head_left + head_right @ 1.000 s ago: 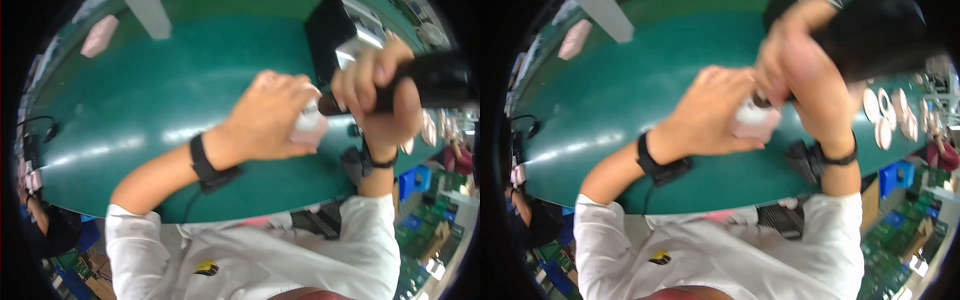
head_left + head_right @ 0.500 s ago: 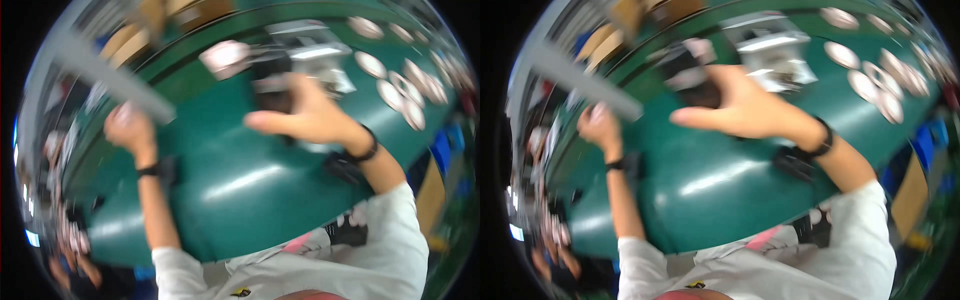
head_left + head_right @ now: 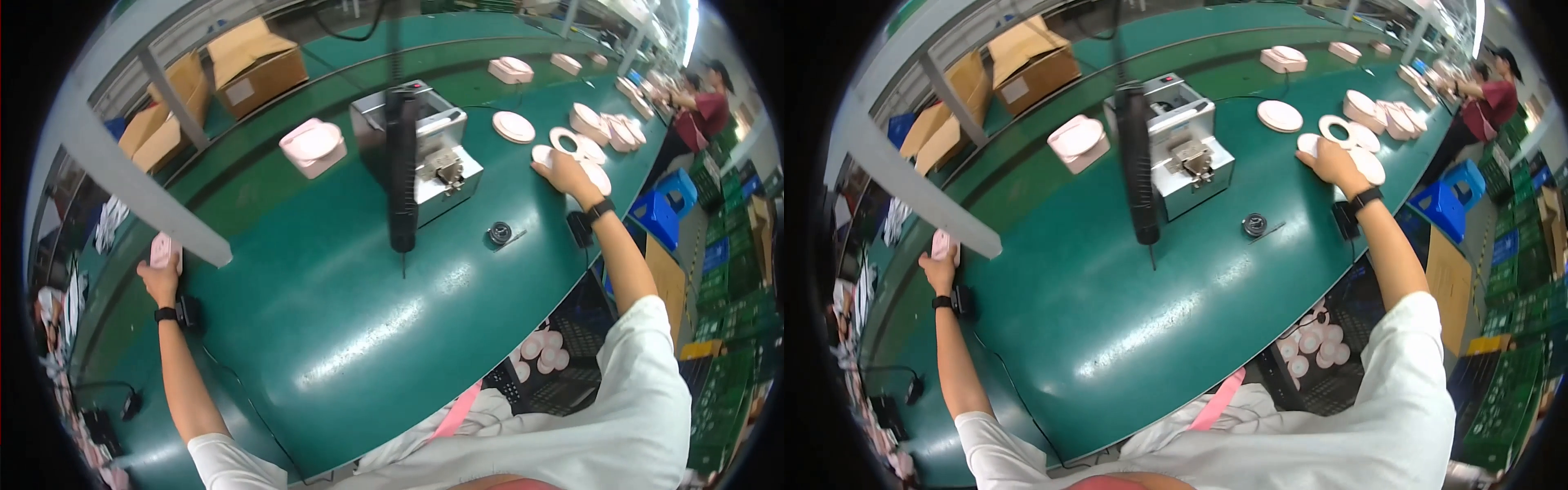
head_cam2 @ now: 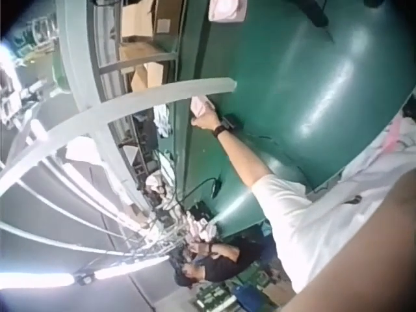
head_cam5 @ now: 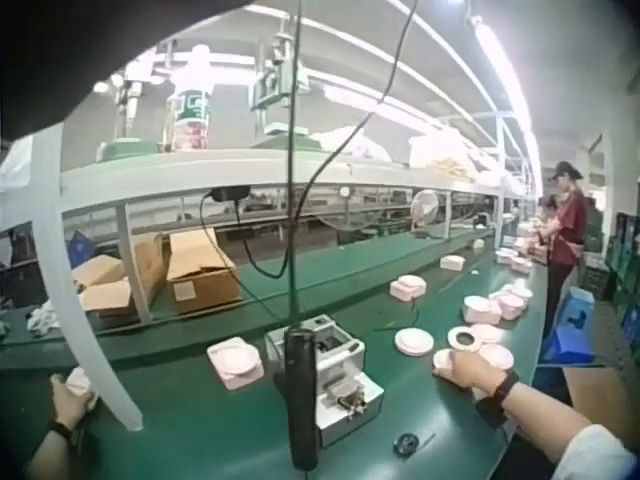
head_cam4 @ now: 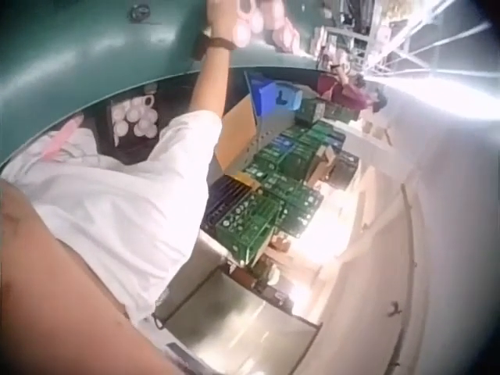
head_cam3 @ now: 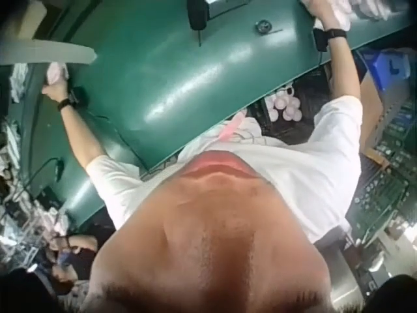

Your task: The person assembles pink record players by placing a white turntable onto each base and using a power screwdriver to fasten a screw into the center. They repeat this process for several units, setting the completed record players aside on the green workbench.

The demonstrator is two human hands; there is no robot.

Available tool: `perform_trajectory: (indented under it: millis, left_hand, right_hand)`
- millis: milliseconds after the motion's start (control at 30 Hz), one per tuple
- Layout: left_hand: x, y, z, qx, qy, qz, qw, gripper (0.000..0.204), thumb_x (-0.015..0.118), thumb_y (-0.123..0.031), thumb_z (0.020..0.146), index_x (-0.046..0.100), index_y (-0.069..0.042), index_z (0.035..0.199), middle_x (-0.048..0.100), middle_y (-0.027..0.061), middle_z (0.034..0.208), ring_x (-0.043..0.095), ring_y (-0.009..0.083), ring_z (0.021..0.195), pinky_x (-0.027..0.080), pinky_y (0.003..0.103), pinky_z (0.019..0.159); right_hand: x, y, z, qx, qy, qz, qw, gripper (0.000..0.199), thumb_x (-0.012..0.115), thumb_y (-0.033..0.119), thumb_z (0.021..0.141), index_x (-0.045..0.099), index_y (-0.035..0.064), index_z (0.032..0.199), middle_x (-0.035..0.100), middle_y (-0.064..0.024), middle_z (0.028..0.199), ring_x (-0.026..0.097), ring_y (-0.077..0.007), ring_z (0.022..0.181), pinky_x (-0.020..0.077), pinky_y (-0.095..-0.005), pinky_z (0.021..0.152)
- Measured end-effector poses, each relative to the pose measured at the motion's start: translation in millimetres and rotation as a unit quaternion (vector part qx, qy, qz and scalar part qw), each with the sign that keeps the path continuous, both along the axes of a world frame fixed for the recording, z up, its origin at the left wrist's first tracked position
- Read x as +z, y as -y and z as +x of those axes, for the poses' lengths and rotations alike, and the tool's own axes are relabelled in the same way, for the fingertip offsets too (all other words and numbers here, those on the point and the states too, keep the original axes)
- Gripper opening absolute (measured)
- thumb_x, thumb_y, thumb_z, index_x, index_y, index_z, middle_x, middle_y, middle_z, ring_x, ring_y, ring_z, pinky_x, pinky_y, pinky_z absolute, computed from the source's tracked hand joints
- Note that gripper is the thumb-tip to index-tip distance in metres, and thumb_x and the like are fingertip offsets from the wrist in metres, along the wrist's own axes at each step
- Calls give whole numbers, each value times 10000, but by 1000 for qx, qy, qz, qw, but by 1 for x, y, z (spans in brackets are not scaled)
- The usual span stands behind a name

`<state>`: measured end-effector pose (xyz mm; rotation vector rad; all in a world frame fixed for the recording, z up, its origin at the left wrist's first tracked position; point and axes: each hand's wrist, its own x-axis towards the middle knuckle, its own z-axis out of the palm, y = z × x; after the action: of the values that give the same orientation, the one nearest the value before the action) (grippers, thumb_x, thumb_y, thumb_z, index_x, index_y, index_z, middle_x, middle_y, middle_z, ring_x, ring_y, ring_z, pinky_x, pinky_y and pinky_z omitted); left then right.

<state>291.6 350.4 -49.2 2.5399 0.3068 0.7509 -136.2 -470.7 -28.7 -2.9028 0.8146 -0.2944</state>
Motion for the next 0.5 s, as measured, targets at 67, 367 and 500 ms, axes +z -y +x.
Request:
perform_trajectory:
  millis: [67, 367, 500]
  left_hand:
    - [15, 24, -27, 13, -5, -37, 999, 1091, 877, -544, 705, 399, 99, 1445, 512, 309, 1446, 549, 476, 1296, 420, 496, 1133]
    - [44, 97, -241, -361, -51, -51, 930, 1020, 922, -253, 705, 315, 54, 1465, 490, 251, 1394, 520, 336, 1301, 433, 422, 1111]
    - [52, 159, -281, -564, -108, -72, 815, 1106, 927, -187, 641, 280, 20, 1514, 500, 260, 1388, 531, 381, 1292, 443, 441, 1112]
  right_hand:
    - [3, -2, -7, 30, -35, -83, 995, 542, 652, 449, 972, 696, -91, 972, 724, -313, 886, 713, -487, 867, 565, -545, 829]
    - [132, -117, -39, 156, 260, 247, 920, 376, 500, 297, 1117, 679, -28, 1177, 659, -7, 805, 540, -112, 607, 446, -281, 550]
    - [109, -201, -31, 153, 197, 309, 918, 299, 569, 245, 1093, 693, -9, 1189, 635, 27, 824, 516, -35, 594, 370, -206, 503]
